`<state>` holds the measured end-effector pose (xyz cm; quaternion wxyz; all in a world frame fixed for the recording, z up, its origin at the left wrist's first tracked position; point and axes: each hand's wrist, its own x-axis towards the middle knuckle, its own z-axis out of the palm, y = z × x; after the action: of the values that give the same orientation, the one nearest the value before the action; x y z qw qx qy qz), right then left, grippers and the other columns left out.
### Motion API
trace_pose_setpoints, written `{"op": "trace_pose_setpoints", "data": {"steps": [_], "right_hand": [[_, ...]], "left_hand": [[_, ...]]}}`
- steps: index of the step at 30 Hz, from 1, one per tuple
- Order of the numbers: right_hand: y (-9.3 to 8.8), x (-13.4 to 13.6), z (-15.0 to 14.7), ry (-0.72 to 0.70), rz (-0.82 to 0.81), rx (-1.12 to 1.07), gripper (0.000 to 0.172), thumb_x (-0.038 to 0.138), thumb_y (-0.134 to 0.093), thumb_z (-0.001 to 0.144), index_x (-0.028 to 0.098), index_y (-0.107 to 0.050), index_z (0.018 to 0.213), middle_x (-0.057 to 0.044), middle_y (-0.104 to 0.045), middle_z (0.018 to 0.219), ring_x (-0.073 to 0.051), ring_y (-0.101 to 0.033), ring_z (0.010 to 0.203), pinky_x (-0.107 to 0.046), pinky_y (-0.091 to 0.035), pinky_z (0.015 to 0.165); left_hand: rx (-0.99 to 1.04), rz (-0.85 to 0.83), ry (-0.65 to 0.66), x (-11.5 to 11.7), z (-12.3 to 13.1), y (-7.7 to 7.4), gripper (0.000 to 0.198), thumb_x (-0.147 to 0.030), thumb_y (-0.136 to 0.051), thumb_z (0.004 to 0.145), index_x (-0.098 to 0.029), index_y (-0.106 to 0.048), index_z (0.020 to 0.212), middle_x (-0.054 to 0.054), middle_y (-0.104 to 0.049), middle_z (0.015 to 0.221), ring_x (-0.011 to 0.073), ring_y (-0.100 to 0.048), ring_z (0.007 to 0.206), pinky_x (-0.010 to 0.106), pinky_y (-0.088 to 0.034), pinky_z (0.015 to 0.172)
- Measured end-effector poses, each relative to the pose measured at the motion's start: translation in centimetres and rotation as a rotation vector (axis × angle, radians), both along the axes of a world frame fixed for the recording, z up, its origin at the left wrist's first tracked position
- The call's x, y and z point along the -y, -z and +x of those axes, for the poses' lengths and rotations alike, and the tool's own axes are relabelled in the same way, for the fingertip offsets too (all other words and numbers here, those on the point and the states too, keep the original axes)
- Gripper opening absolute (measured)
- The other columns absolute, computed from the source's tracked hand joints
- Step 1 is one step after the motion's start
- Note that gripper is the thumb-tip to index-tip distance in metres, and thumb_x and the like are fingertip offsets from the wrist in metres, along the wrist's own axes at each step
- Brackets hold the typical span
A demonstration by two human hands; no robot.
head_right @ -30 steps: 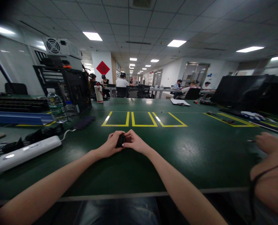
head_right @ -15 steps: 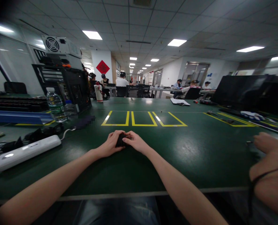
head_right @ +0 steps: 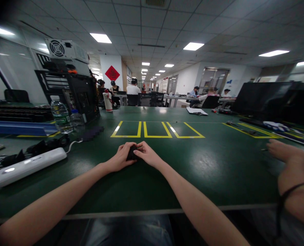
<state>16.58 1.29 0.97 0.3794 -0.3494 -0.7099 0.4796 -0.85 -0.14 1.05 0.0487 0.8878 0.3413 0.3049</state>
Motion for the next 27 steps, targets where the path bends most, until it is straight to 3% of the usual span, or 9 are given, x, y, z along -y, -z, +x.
{"op": "trace_pose_setpoints", "data": {"steps": [9,16,27], "right_hand": [[-0.14,0.3,0.37,-0.119,0.003,-0.052,0.038,0.026,-0.066,0.061,0.02,-0.043,0.091,-0.001,-0.051,0.091,-0.015,-0.051,0.09,-0.034,-0.041,0.081],[0.14,0.09,0.16,-0.018,0.028,-0.003,0.027,0.038,-0.052,0.073,0.02,-0.045,0.092,0.0,-0.051,0.083,-0.014,-0.051,0.081,-0.032,-0.043,0.072],[-0.07,0.14,0.38,-0.106,-0.022,-0.036,0.031,0.029,-0.06,0.067,0.019,-0.045,0.091,-0.002,-0.052,0.093,-0.016,-0.051,0.092,-0.036,-0.04,0.082]], "left_hand": [[-0.011,-0.007,-0.002,-0.03,-0.02,0.06,0.054,-0.028,-0.054,0.073,-0.022,-0.025,0.117,0.008,-0.039,0.113,0.0224,-0.04,0.106,0.042,-0.027,0.092],[-0.002,-0.007,0.003,-0.01,-0.08,0.04,0.056,-0.029,-0.055,0.072,-0.022,-0.024,0.118,0.007,-0.039,0.114,0.0224,-0.04,0.106,0.043,-0.026,0.093],[-0.01,-0.012,0.008,-0.11,-0.14,0.11,0.055,-0.028,-0.055,0.072,-0.021,-0.025,0.118,0.007,-0.039,0.113,0.0214,-0.04,0.105,0.042,-0.025,0.094]]}}
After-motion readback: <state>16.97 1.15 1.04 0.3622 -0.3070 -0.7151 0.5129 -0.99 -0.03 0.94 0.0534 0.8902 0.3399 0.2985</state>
